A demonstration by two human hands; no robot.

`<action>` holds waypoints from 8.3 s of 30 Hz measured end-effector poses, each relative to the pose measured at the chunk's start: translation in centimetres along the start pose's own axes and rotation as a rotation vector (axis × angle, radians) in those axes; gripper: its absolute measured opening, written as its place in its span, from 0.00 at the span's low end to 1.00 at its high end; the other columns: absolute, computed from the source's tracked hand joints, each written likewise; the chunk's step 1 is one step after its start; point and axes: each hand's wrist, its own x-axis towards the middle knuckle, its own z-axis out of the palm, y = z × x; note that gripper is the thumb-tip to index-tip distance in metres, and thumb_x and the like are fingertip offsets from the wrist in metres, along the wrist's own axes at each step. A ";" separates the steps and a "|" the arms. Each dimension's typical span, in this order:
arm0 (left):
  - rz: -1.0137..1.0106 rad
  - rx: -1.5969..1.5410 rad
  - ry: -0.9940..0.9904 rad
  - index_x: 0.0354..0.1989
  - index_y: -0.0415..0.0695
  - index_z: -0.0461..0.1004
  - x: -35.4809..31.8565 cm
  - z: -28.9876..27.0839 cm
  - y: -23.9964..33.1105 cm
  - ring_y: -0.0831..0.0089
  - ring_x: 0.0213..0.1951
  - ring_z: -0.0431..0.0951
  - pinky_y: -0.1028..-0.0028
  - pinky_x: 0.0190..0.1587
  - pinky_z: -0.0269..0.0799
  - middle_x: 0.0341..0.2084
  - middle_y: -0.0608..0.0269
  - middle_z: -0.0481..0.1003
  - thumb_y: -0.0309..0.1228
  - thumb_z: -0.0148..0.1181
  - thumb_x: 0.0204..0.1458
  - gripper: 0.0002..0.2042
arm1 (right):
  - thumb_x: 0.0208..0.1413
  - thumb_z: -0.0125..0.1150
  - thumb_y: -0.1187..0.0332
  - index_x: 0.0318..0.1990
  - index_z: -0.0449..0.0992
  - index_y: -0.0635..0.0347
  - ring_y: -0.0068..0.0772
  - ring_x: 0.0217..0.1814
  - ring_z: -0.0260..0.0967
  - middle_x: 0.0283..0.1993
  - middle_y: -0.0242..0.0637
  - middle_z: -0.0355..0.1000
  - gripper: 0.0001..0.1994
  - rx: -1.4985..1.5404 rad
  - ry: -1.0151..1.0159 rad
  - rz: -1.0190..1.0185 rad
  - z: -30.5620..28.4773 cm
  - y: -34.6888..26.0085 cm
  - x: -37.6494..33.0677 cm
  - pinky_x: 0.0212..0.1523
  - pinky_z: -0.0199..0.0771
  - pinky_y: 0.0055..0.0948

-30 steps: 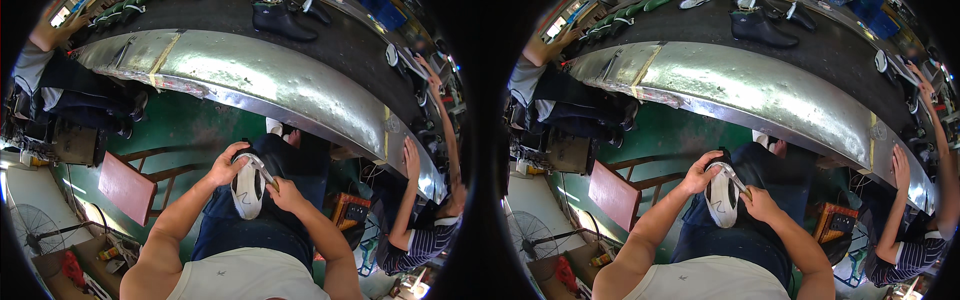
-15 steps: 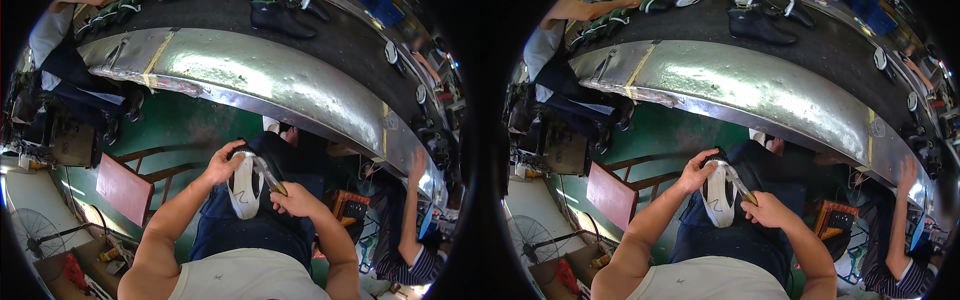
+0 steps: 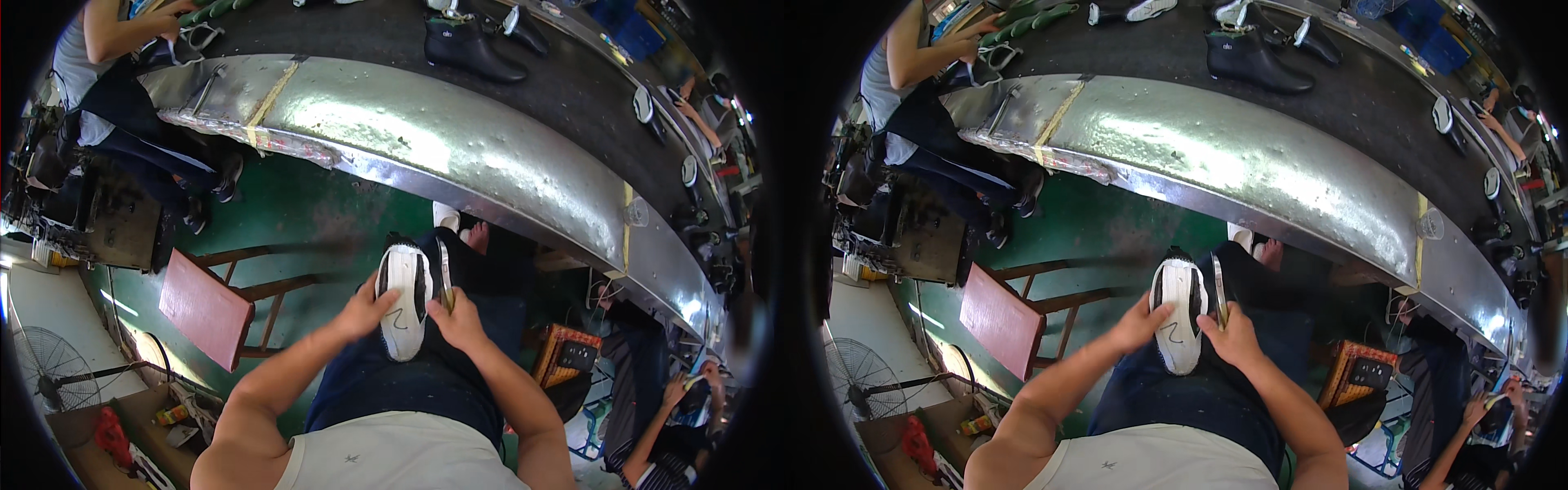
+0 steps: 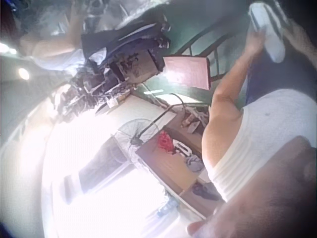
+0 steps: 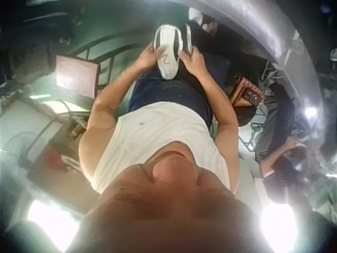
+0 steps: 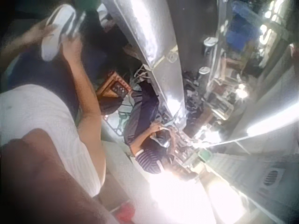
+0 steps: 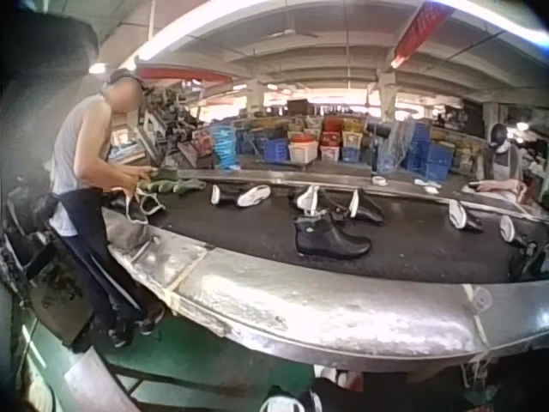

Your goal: Trimming and pulling excess material from shoe soles using pliers at a production line station.

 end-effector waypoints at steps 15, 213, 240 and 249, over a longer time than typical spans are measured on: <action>0.081 0.314 -0.536 0.75 0.40 0.57 0.0 4.3 5.9 0.74 0.61 0.71 0.69 0.66 0.63 0.60 0.58 0.74 0.20 0.55 0.46 0.40 | 0.48 0.61 0.74 0.54 0.69 0.67 0.35 0.32 0.79 0.40 0.46 0.77 0.22 0.146 -0.046 0.141 -4.6 3.1 -5.9 0.34 0.80 0.34; -0.020 0.503 -0.387 0.57 0.36 0.76 7.9 19.3 -3.9 0.61 0.54 0.77 0.66 0.60 0.68 0.50 0.46 0.79 0.53 0.37 0.72 0.31 | 0.63 0.60 0.65 0.58 0.70 0.66 0.36 0.46 0.77 0.44 0.43 0.78 0.20 0.210 -0.227 0.483 -14.2 10.2 -20.6 0.48 0.75 0.35; 0.096 0.515 -0.723 0.77 0.39 0.40 6.2 15.7 -1.4 0.45 0.73 0.50 0.55 0.75 0.41 0.70 0.40 0.53 0.54 0.56 0.59 0.47 | 0.55 0.65 0.63 0.48 0.75 0.62 0.57 0.48 0.77 0.43 0.49 0.78 0.16 -0.401 -0.764 0.114 -20.1 13.6 -5.3 0.49 0.76 0.50; 0.092 0.616 -0.681 0.77 0.46 0.47 6.5 16.5 0.4 0.47 0.72 0.55 0.54 0.74 0.42 0.68 0.42 0.60 0.55 0.73 0.45 0.55 | 0.51 0.68 0.67 0.51 0.75 0.57 0.49 0.49 0.77 0.45 0.42 0.78 0.19 -0.307 -0.421 -0.114 -16.7 17.9 -8.7 0.52 0.75 0.44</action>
